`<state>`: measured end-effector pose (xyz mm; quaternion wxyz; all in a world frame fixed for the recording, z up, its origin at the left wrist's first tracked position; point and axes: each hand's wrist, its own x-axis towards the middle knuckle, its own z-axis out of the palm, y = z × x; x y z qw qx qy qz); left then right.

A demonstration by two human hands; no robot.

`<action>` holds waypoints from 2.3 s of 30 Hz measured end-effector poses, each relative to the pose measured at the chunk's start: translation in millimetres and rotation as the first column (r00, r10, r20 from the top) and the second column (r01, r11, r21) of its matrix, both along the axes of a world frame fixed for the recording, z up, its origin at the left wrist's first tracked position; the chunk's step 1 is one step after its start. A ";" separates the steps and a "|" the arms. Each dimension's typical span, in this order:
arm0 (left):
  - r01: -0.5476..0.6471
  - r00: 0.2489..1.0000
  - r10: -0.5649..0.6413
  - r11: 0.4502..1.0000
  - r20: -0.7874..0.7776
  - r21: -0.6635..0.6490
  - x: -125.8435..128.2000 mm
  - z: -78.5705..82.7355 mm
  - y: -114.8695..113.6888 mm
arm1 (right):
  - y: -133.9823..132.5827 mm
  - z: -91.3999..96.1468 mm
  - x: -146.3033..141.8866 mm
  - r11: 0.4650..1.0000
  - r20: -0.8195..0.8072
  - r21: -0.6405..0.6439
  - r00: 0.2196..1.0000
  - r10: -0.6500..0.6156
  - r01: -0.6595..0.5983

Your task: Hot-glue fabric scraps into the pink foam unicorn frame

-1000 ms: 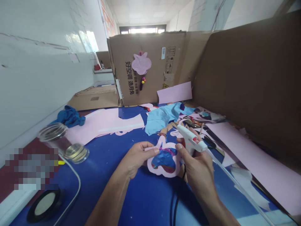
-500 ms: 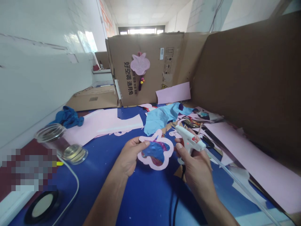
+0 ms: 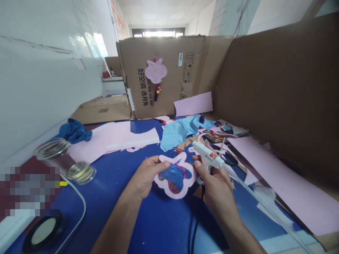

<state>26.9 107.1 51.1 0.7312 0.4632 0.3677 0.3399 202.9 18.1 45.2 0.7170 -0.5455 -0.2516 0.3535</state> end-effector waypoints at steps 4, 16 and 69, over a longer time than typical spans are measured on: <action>0.090 0.994 -0.087 0.995 -0.072 0.039 -1.1 -0.3 -1.9 | 0.6 -1.0 -0.7 0.999 -0.096 0.033 0.994 0.042 -0.039; 0.080 0.989 -0.073 0.995 -0.126 0.052 4.0 3.6 -6.1 | -1.0 -4.0 -1.9 0.995 -0.178 0.012 0.979 0.099 -0.099; 0.265 0.939 -0.134 0.869 -0.318 0.417 -11.1 16.5 -7.7 | -1.6 -10.9 2.9 0.970 0.068 -0.055 0.968 0.241 -0.237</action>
